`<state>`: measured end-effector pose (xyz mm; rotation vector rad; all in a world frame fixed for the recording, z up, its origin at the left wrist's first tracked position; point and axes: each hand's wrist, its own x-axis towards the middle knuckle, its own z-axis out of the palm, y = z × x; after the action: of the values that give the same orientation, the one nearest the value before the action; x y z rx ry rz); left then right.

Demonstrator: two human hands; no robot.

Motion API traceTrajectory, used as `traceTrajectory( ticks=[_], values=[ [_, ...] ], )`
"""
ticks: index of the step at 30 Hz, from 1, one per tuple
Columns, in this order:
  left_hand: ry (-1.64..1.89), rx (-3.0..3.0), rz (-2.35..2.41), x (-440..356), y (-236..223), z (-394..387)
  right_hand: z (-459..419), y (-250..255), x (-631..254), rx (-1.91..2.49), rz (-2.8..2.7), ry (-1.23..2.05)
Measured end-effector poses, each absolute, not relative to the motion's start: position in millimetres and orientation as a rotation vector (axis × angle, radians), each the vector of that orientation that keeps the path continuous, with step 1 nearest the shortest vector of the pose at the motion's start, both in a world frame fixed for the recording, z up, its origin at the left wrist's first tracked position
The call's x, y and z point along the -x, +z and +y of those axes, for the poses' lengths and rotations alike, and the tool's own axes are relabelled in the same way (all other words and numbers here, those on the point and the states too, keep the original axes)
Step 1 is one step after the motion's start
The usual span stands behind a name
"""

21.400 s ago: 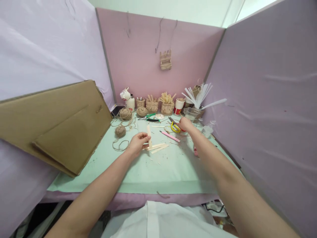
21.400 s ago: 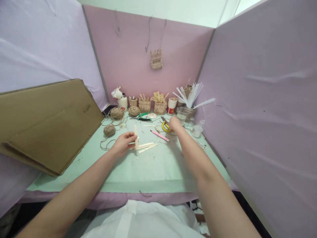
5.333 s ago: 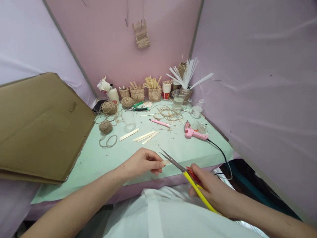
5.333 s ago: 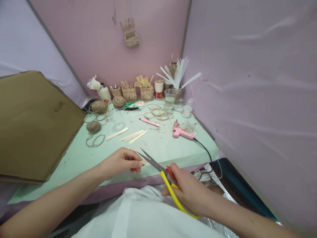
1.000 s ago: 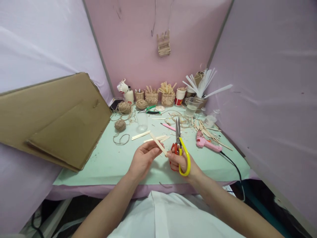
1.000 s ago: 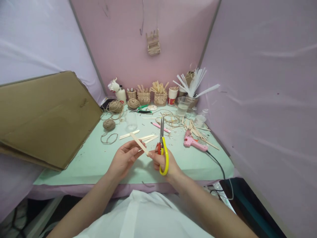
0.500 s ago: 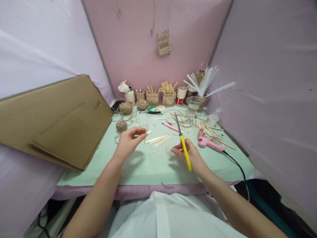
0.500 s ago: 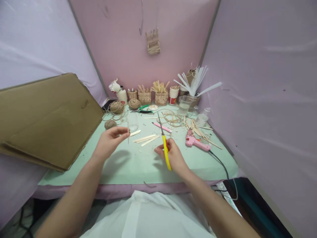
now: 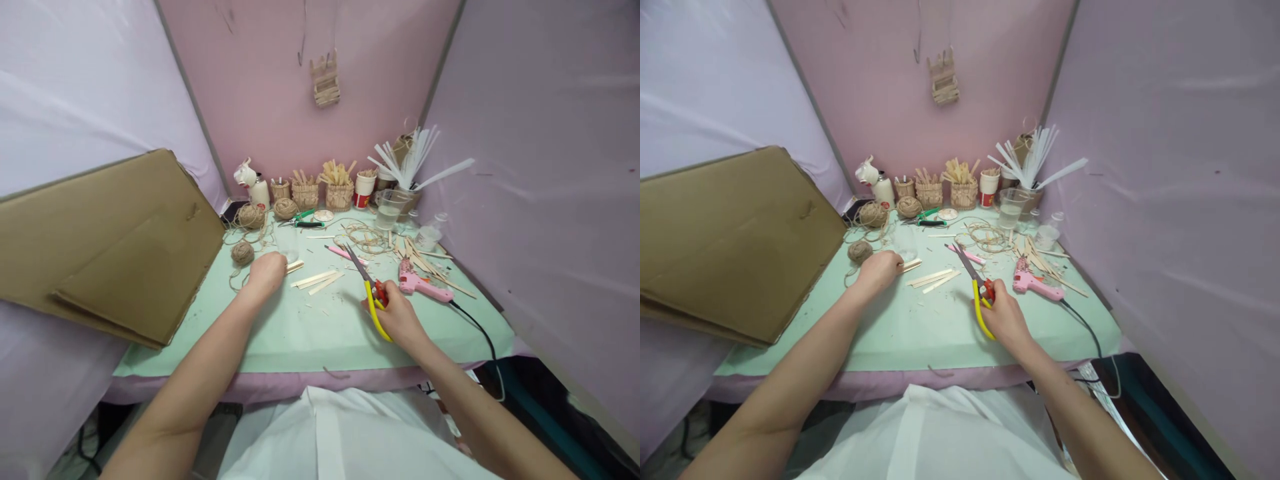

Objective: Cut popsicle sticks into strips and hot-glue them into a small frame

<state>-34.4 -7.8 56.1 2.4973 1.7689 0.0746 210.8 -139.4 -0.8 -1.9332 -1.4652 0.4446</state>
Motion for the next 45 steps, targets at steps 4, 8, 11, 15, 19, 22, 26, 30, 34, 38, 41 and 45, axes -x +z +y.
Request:
traceTrajectory(
  ticks=[4, 8, 11, 15, 19, 22, 26, 30, 34, 38, 41, 45],
  values=[
    [0.157, -2.642, 1.679, 33.2, 53.6, -7.9, -138.9, -0.6, -210.4, 1.942, -1.479, 0.421],
    [0.186, -2.668, 1.430, 13.9, 56.5, -13.8, -138.5, 0.1, -210.1, 1.961, -1.481, 0.429],
    [0.000, -2.645, 1.421, -4.0, 56.8, -16.5, -137.7, -0.7, -209.6, 1.966, -1.484, 0.442],
    [-0.081, -2.617, 1.472, -17.5, 50.0, -13.3, -137.0, -3.0, -209.8, 1.958, -1.481, 0.447],
    [-0.078, -2.613, 1.460, -18.6, 43.4, -8.9, -137.4, -3.8, -210.1, 1.963, -1.487, 0.440],
    [-0.058, -2.614, 1.438, -16.8, 41.9, -8.7, -137.6, -2.9, -209.5, 1.973, -1.484, 0.446],
    [-0.021, -2.600, 1.434, -15.7, 42.2, -10.3, -137.5, -1.8, -208.9, 1.991, -1.504, 0.422],
    [0.025, -2.583, 1.432, -15.4, 42.8, -11.0, -137.6, -1.5, -209.0, 2.000, -1.521, 0.398],
    [0.065, -2.575, 1.429, -14.1, 43.1, -10.8, -138.0, -0.6, -209.1, 1.994, -1.519, 0.402],
    [0.113, -2.560, 1.428, -13.0, 42.2, -9.4, -138.3, 1.1, -208.5, 2.001, -1.517, 0.417],
    [0.167, -2.531, 1.442, -12.8, 41.7, -8.5, -138.1, 2.1, -207.9, 2.000, -1.509, 0.428],
    [0.239, -2.479, 1.470, -10.0, 43.9, -8.1, -137.7, 2.4, -207.3, 2.005, -1.507, 0.427]
  ],
)
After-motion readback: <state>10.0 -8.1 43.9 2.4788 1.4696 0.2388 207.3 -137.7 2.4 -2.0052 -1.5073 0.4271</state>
